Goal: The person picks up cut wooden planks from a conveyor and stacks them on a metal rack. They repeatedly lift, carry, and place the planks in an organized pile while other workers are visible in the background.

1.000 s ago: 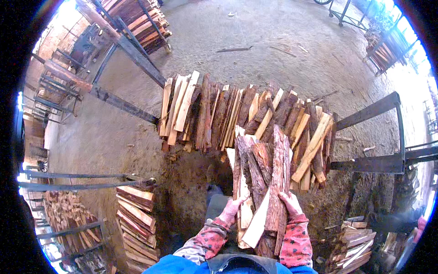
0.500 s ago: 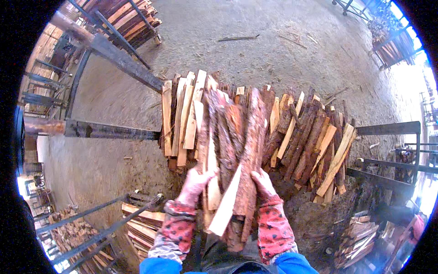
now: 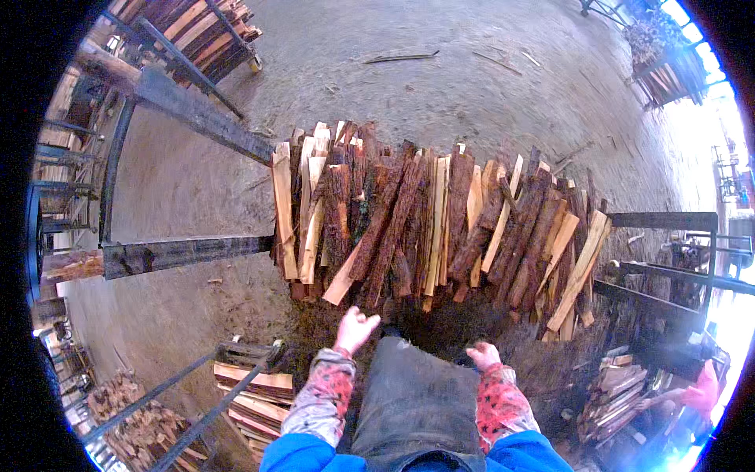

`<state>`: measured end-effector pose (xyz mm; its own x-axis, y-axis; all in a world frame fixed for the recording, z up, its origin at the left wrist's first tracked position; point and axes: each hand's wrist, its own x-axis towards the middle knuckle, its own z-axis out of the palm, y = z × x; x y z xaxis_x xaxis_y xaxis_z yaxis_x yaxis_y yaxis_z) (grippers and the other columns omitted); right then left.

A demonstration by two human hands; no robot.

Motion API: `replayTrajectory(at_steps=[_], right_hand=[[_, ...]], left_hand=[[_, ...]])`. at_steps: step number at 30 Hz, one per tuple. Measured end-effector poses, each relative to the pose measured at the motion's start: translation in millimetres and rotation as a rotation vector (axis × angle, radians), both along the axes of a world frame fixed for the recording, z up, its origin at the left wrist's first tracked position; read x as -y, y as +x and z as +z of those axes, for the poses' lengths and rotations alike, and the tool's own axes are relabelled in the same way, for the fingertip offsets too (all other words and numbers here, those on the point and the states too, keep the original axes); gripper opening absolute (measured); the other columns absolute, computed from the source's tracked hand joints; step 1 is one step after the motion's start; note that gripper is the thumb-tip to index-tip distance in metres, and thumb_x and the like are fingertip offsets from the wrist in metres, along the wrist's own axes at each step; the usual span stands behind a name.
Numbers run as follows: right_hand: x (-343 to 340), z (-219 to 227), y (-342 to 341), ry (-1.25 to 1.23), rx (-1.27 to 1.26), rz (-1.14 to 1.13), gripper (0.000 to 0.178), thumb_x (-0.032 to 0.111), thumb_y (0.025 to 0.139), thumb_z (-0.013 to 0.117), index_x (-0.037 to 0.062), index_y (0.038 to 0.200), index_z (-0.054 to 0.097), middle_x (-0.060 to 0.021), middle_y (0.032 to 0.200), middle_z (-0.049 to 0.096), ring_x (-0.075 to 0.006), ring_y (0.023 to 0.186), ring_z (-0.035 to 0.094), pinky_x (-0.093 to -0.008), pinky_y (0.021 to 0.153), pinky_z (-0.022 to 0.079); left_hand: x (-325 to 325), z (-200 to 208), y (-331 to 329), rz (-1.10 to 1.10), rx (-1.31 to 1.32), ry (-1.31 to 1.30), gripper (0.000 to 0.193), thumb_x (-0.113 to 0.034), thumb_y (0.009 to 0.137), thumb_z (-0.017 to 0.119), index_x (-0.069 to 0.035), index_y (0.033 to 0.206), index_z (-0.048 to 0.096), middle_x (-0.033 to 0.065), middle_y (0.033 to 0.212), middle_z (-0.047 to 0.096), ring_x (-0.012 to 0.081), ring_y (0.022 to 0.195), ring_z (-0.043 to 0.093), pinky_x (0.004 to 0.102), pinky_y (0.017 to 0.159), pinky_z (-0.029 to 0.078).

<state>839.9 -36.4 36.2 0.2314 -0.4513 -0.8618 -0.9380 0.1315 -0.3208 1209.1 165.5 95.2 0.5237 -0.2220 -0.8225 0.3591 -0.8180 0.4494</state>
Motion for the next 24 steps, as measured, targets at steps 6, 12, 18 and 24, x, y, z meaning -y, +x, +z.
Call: replayTrajectory(at_steps=[6, 12, 18, 24], right_hand=[[-9.3, 85.6, 37.5, 0.168, -0.119, -0.232, 0.051, 0.028, 0.076, 0.068, -0.0071, 0.111, 0.058, -0.0172, 0.096, 0.066, -0.0223, 0.084, 0.064, -0.0337, 0.072, 0.051], [-43.0, 81.3, 100.6, 0.155, 0.332, -0.211, 0.047, 0.022, 0.082, 0.067, -0.0049, 0.119, 0.053, -0.0103, 0.097, 0.064, -0.0146, 0.078, 0.06, -0.0289, 0.071, 0.05], [-59.1, 143.5, 75.7, 0.259, 0.504, -0.203, 0.05, 0.022, 0.084, 0.065, -0.0025, 0.124, 0.05, -0.0118, 0.109, 0.062, -0.0172, 0.101, 0.058, -0.0307, 0.09, 0.045], [-72.6, 126.5, -131.3, 0.025, 0.235, -0.52, 0.051, 0.025, 0.078, 0.068, -0.0054, 0.117, 0.055, -0.017, 0.106, 0.064, -0.0227, 0.097, 0.061, -0.0337, 0.087, 0.048]], left_hand=[[-30.2, 12.6, -87.9, -0.294, -0.163, 0.111, 0.081, -0.045, 0.071, 0.07, 0.006, 0.127, 0.044, 0.0211, 0.112, 0.061, 0.0298, 0.106, 0.058, 0.0361, 0.092, 0.045], [-37.0, 28.3, -101.6, -0.334, -0.105, 0.15, 0.07, -0.044, 0.071, 0.071, 0.005, 0.118, 0.052, 0.0174, 0.103, 0.065, 0.028, 0.101, 0.061, 0.0351, 0.089, 0.047], [-49.0, 42.7, -123.4, -0.456, -0.009, 0.182, 0.067, -0.041, 0.07, 0.071, 0.007, 0.114, 0.055, 0.0182, 0.097, 0.067, 0.0262, 0.096, 0.063, 0.0343, 0.085, 0.049], [-62.5, 6.9, -168.4, -0.378, -0.088, 0.064, 0.059, -0.03, 0.075, 0.073, 0.009, 0.115, 0.053, 0.0162, 0.093, 0.065, 0.0201, 0.077, 0.064, 0.0316, 0.068, 0.052]])
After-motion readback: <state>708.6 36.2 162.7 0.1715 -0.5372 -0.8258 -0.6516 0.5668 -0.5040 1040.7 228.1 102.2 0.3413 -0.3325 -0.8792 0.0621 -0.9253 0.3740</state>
